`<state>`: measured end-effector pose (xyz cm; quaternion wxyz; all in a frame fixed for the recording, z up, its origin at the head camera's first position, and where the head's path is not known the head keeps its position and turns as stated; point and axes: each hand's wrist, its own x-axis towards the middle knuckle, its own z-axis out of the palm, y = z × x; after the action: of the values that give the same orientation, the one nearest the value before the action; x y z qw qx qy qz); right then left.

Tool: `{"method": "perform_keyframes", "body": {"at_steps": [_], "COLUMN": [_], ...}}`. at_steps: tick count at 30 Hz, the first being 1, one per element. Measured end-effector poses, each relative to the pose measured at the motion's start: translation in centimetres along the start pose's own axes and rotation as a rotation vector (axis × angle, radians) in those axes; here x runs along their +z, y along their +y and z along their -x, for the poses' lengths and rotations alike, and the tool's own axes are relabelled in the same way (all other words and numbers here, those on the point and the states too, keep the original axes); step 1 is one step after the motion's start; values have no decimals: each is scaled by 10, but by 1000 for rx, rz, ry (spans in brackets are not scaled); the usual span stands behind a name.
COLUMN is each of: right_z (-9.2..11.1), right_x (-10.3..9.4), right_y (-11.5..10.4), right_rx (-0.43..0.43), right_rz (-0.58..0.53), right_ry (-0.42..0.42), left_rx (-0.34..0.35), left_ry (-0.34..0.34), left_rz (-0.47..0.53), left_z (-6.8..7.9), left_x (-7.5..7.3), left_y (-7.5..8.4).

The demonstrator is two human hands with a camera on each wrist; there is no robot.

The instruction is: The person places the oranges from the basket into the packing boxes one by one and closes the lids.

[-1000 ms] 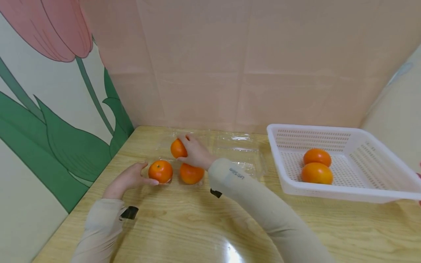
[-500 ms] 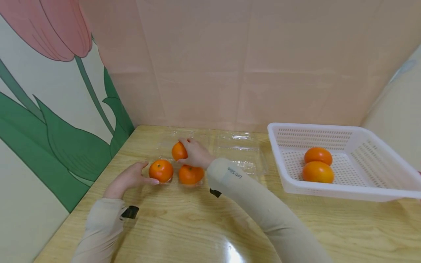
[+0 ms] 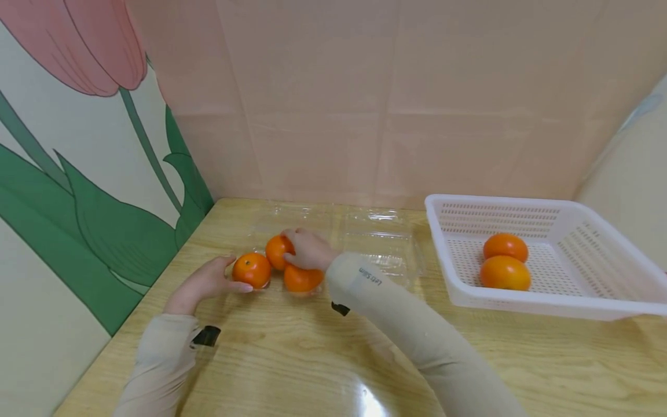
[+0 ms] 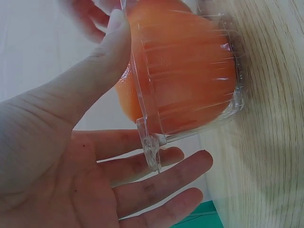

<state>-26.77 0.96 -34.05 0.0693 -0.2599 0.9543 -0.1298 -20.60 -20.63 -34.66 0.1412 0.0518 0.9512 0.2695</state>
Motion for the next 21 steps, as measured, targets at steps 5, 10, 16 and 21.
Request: {"method": "perform_keyframes", "body": {"at_steps": [5,10,16,21], "right_z": [0,-1,-2,5], "right_x": [0,0,-7,-24], "right_y": [1,5,22,43], "right_rx": [-7,1,22,146], "right_rz": [1,-33,-217,-471], "right_ry": [-13,-48,-16,37], "left_rx": [2,6,12,39], "left_ry": [1,-12,-48,-73], "left_rz": [-7,-15,-30,-53], "left_z": [1,2,-1,-4], "left_x": [-1,-3,-6,-19], "left_y": [1,2,0,-1]}}
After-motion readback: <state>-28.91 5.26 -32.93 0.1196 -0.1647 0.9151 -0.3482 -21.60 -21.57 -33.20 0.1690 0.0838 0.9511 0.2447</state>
